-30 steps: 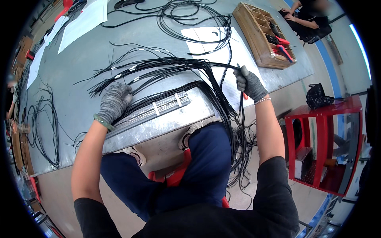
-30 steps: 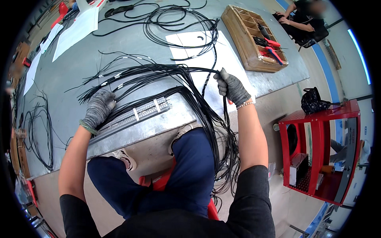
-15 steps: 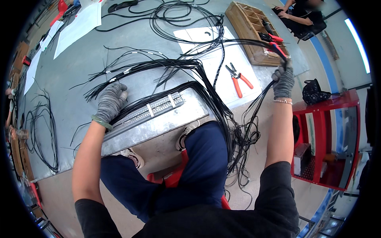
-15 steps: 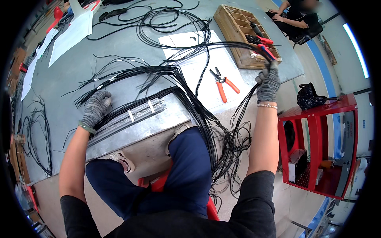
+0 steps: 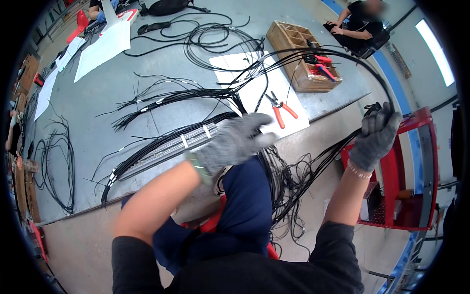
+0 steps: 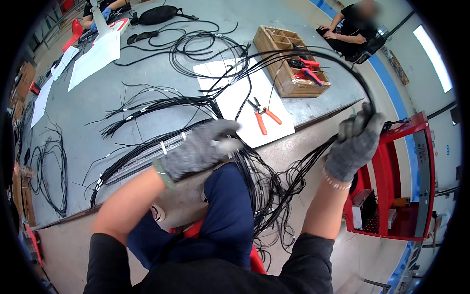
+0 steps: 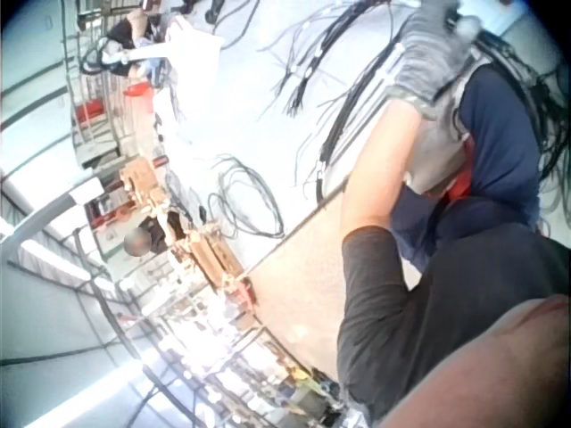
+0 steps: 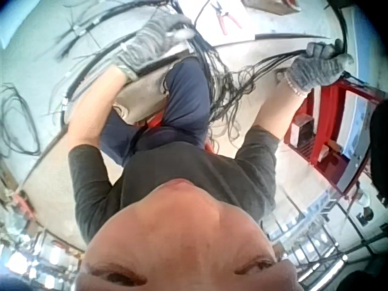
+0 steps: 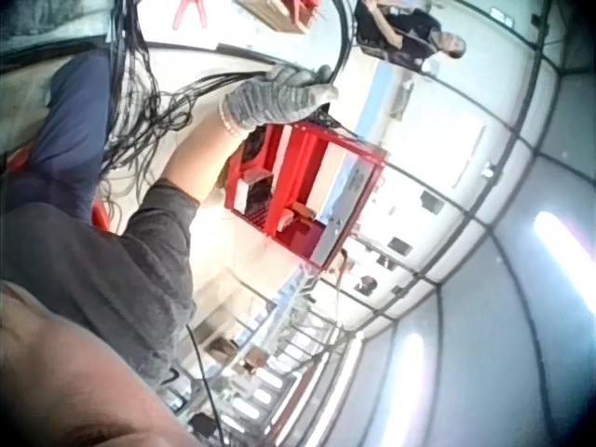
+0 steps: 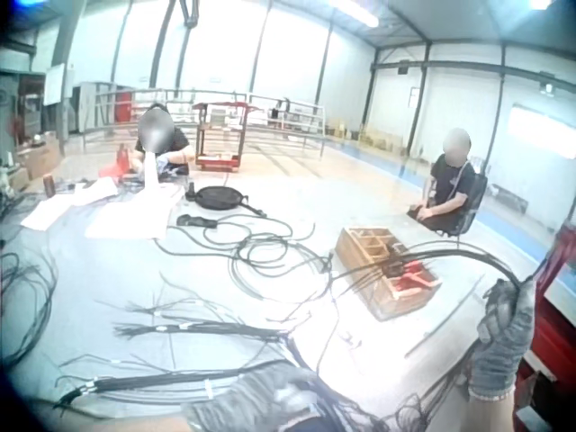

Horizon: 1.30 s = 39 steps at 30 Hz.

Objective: The person sits at a workbench and repeatedly picks up black cables, straightens them, and places them into a metal cable tray. The person handles the cables by hand, organizing them into neat bundles within the tray.

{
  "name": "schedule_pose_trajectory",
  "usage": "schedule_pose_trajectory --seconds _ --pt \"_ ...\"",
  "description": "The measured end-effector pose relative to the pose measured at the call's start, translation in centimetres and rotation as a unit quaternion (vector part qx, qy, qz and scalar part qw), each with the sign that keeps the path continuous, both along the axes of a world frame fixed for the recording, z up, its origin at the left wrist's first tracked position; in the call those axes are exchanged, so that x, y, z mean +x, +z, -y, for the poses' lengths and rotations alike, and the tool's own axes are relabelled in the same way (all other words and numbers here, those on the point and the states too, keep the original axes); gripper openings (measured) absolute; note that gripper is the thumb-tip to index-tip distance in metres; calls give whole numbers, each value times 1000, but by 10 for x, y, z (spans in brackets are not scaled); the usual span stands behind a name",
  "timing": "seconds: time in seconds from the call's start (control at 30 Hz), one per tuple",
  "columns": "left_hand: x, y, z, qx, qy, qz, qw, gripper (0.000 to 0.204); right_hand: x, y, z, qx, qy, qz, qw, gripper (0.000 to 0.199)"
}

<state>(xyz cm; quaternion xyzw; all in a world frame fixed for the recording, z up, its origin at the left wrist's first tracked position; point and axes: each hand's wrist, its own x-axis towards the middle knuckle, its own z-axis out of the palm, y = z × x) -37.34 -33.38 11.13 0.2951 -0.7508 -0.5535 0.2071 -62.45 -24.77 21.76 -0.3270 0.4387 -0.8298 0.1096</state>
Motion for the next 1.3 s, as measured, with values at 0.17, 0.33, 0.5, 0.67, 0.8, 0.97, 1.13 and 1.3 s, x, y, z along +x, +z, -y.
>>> schedule_pose_trajectory --seconds 0.17,0.33,0.5,0.67,0.8,0.97,1.13,1.3 --pt "-105 49 -22 438 -107 -478 754 42 45 -26 -56 89 -124 -233 960 38" --pt "-98 105 5 485 -30 -519 703 32 67 -57 -137 117 -5 -286 951 42" --pt "-76 129 1 474 -59 -442 759 26 86 -85 -184 249 88 -383 885 29" --pt "-48 159 -14 357 -155 -457 800 25 93 -78 -187 257 115 -406 869 32" --pt "12 171 -24 296 -116 -485 815 26 91 -65 -184 177 102 -428 880 35" --pt "90 143 -50 223 -41 -509 830 33 103 -55 -175 208 151 -185 949 57" --pt "141 114 -73 207 74 -506 834 36 101 -71 -149 184 197 -120 955 36" --pt "189 17 -70 270 148 -514 801 32 119 -104 -122 258 237 -291 890 32"
